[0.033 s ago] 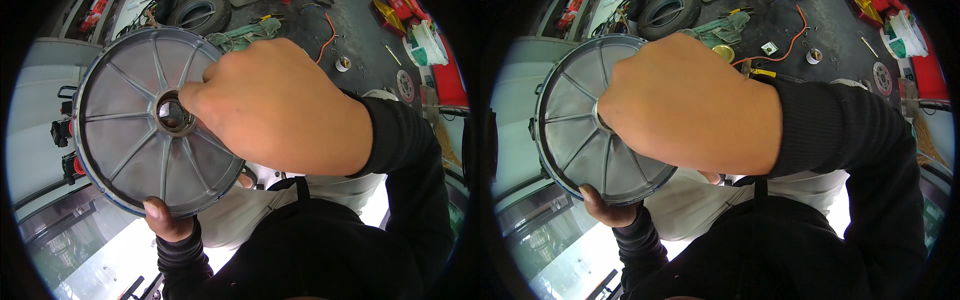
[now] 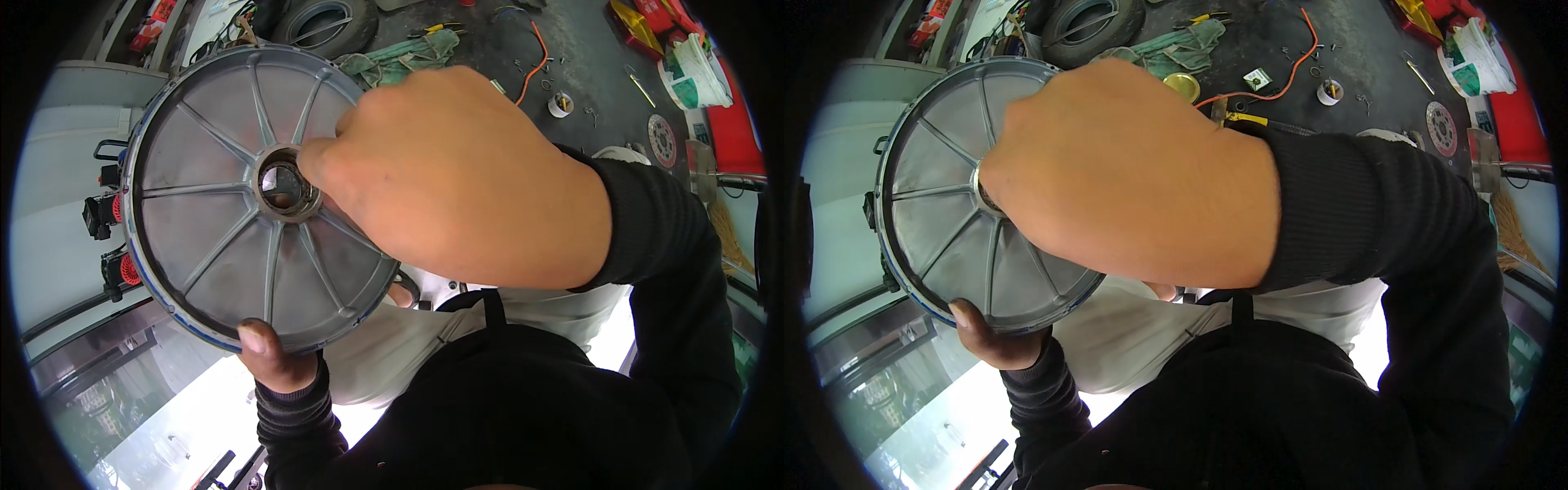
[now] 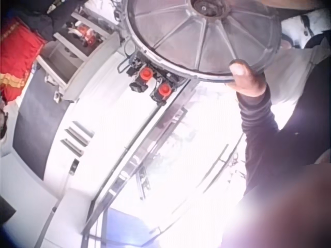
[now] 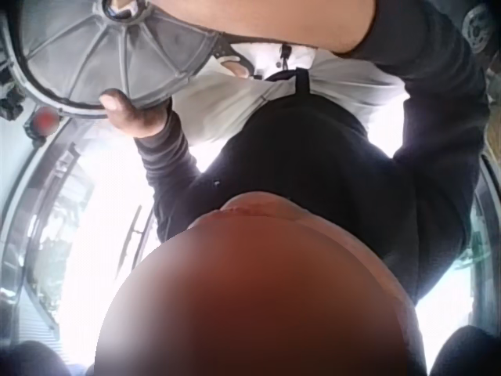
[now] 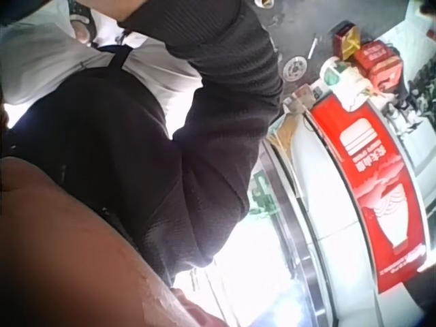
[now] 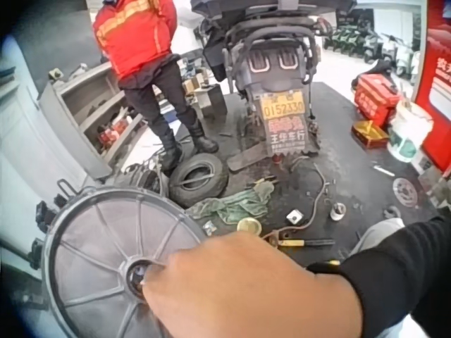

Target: The person is repairing a motor by removing a bearing from a circular metal part using a screwdriver. They repeatedly pry at the bearing, flip the part over, and continue the removal process.

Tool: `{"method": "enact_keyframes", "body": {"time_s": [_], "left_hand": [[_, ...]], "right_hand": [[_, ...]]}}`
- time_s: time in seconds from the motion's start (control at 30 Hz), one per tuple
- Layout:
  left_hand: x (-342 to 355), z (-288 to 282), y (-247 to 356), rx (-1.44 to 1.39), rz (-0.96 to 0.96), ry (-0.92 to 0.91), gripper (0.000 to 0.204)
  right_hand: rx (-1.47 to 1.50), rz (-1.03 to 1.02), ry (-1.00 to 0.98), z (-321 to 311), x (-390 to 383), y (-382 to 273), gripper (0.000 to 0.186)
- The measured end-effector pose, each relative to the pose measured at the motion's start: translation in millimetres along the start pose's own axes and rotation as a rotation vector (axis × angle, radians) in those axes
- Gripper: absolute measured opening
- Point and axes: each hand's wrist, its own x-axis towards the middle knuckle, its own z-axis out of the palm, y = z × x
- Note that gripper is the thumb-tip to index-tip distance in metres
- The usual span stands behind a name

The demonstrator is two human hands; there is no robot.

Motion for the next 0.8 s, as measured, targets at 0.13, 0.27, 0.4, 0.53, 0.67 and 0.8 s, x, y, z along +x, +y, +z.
{"method": "enact_keyframes", "body": {"time_s": [0.13,0.27,0.4,0.53,0.67,0.8], "left_hand": [[1.5,6.5,2.8,0.019,-0.016,-0.007,0.091],[3.5,-2.1,3.0,0.018,-0.025,0.008,0.09],[4.3,-3.9,-2.3,0.006,-0.027,0.007,0.09],[4.3,1.9,-2.9,0.007,-0.033,-0.005,0.089],[5.4,5.9,-2.0,0.012,-0.039,-0.017,0.088],[6.5,7.3,-2.8,0.004,-0.041,-0.027,0.088]], "right_hand": [[0.042,-0.009,0.031,-0.1,0.2,4.1,0.011],[0.071,-0.016,0.13,1.4,1.0,7.6,0.01],[0.091,0.011,0.132,1.1,-0.7,3.6,0.012],[0.147,0.004,0.051,0.6,-1.8,4.1,0.012],[0.175,-0.018,0.075,-1.3,-3.7,8.4,0.014],[0.169,-0.015,0.07,-3.7,-4.6,7.8,0.015]]}}
